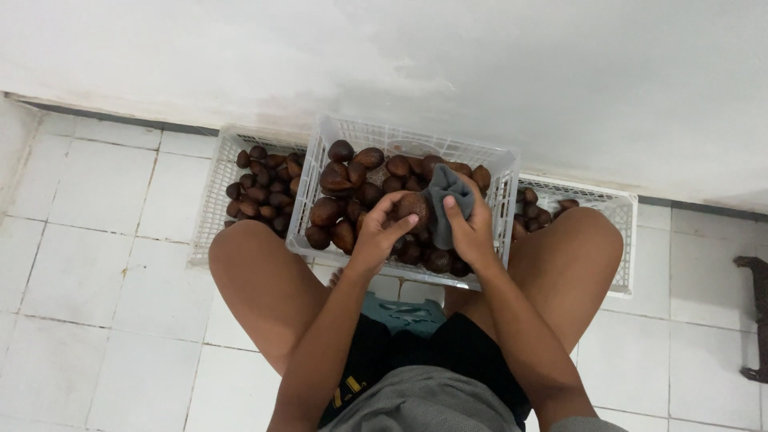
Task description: The person sits on a tiled floor and wipes dark brown nuts with a gray cloth. They pick up each nut from a white plastic crate, rub it with the cloth, and place it into a second crate to the left. The process is repeated continuously for the duration of the clip.
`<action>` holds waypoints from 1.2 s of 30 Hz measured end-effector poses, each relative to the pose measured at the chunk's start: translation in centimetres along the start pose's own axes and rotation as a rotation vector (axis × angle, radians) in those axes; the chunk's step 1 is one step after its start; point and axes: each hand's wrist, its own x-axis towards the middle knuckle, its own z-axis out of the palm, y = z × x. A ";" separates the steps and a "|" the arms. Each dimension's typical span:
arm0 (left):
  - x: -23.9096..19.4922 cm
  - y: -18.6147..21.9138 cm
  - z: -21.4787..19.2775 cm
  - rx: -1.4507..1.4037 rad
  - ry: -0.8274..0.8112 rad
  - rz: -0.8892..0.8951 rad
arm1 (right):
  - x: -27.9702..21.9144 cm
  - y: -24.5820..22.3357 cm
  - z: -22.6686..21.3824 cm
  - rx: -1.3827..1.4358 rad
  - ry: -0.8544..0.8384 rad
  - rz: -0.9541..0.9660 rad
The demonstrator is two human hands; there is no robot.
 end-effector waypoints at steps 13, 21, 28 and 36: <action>0.3 -0.2 -0.4 0.036 0.074 -0.028 | -0.9 0.4 3.1 -0.106 -0.156 -0.251; 0.8 -1.9 -0.9 -0.204 0.158 -0.098 | -0.3 1.8 0.7 0.104 0.095 0.334; 1.2 -5.4 -2.4 -0.206 0.165 -0.116 | -2.2 0.8 4.3 -0.119 -0.190 -0.364; 0.5 -2.7 -0.6 -0.244 0.025 -0.069 | -1.2 2.9 2.5 0.163 0.122 0.492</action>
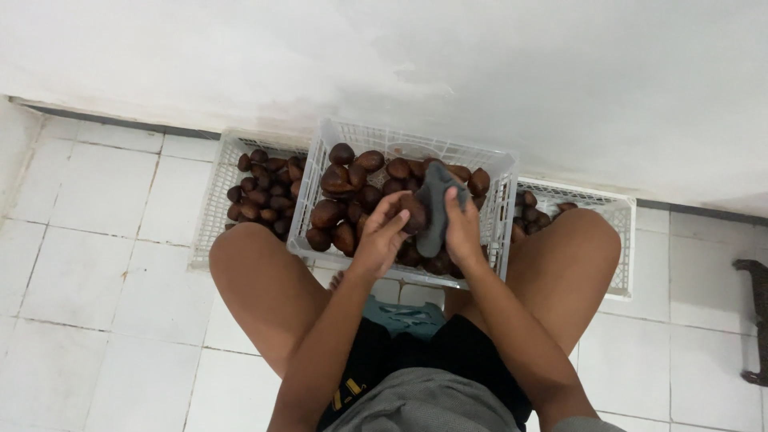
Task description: The person sits on a tiled floor and wipes dark brown nuts with a gray cloth. They pick up each nut from a white plastic crate, rub it with the cloth, and place it into a second crate to the left. The process is repeated continuously for the duration of the clip.
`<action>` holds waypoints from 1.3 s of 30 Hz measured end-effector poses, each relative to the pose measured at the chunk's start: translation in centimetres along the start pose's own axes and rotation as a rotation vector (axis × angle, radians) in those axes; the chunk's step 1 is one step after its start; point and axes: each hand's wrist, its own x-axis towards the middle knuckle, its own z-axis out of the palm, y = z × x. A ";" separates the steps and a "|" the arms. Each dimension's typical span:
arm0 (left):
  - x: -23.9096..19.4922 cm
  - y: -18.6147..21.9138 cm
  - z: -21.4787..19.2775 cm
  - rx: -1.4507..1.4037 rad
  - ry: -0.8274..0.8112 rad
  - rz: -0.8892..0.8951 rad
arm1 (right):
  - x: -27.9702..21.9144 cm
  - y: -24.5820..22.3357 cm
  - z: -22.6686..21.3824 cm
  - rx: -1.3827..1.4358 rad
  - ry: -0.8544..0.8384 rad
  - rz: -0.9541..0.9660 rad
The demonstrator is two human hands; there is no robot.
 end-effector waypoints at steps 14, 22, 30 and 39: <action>0.7 -2.5 -2.8 0.285 -0.126 0.023 | -0.5 -2.7 0.3 -0.192 -0.197 -0.401; -1.2 1.4 1.6 0.004 -0.117 0.023 | 2.4 -0.3 -1.7 0.129 -0.010 0.208; -1.5 2.9 -0.8 0.466 -0.007 0.052 | -1.1 -3.7 -0.4 -0.128 -0.252 -0.260; -4.6 5.7 -4.0 0.880 0.284 0.475 | -5.7 -4.6 5.3 -0.350 -0.359 -0.670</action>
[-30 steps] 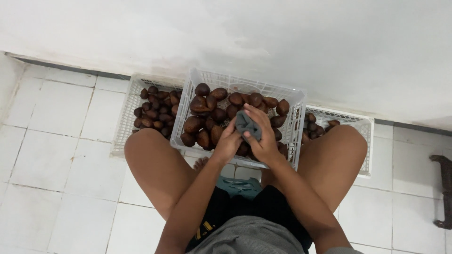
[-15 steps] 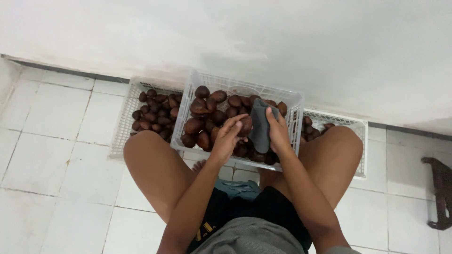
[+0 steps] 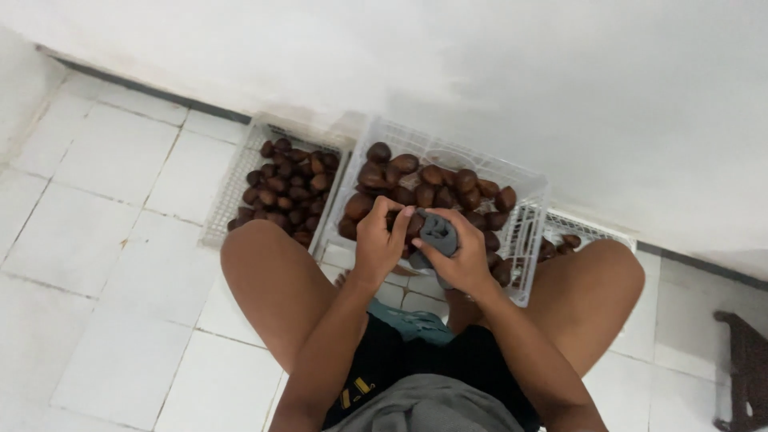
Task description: The person sits on a tiled floor and wipes dark brown nuts with a gray cloth. They pick up each nut from a white plastic crate, rub it with the cloth, and place it into a second crate to the left. The process is repeated continuously for the duration of the clip.
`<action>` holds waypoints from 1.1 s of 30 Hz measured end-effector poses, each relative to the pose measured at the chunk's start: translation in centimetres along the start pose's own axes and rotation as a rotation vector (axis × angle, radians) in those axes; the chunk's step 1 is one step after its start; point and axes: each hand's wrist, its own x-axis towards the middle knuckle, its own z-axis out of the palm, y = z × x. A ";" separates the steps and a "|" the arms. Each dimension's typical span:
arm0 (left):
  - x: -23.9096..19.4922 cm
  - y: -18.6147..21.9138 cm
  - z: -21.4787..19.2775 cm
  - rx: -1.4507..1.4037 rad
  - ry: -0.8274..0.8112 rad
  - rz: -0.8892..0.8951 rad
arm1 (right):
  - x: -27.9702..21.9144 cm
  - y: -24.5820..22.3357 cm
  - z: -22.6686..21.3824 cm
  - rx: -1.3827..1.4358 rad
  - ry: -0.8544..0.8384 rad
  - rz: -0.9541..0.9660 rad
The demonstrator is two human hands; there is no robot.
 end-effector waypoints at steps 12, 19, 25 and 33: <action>1.0 2.0 -16.9 0.634 0.177 0.404 | 1.1 -6.5 14.7 0.544 -0.156 0.458; 4.1 -3.7 -25.8 0.804 0.119 0.245 | -0.5 -1.8 24.3 0.722 -0.215 1.337; 6.2 -8.5 -29.3 0.683 -0.109 -0.133 | -4.2 10.3 32.5 0.716 -0.141 1.557; 10.7 -7.6 -29.5 0.642 -0.344 -0.398 | -4.5 18.3 39.8 0.677 0.021 1.620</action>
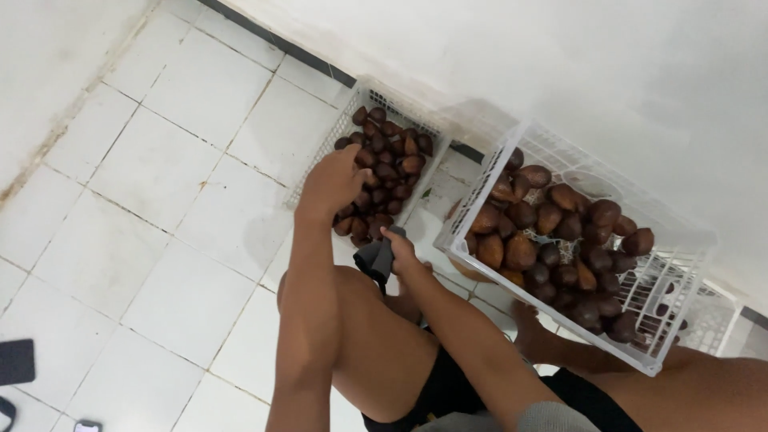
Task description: The person sits on a tiled floor and wipes dark brown nuts with a gray cloth. They pick up each nut from a white plastic crate, rub it with the cloth, and place it into a second crate to the left. The process is repeated continuously for the duration of the clip.
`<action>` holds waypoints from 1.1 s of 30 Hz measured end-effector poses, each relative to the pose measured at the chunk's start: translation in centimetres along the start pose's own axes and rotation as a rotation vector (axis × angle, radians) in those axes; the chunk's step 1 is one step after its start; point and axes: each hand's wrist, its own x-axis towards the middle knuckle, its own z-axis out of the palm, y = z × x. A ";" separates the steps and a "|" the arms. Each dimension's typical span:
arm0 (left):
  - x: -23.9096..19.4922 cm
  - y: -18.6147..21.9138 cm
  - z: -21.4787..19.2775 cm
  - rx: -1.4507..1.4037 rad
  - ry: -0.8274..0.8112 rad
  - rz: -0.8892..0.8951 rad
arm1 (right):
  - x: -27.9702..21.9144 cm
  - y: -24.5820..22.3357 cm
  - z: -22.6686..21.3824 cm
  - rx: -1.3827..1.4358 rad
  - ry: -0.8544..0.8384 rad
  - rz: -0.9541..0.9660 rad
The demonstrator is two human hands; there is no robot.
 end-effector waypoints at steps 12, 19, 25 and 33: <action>2.0 1.1 -0.8 -0.035 -0.139 -0.027 | 2.3 -0.8 2.9 0.153 0.192 -0.038; 2.0 1.9 -0.8 -0.016 -0.132 -0.012 | 5.6 -0.1 2.7 0.280 0.207 -0.082; 2.6 1.6 -0.2 0.007 -0.153 -0.014 | 2.9 -0.8 1.5 0.116 0.082 -0.182; 2.8 2.5 0.0 -0.005 -0.185 -0.019 | -12.6 -5.9 4.0 -0.259 -0.143 -0.567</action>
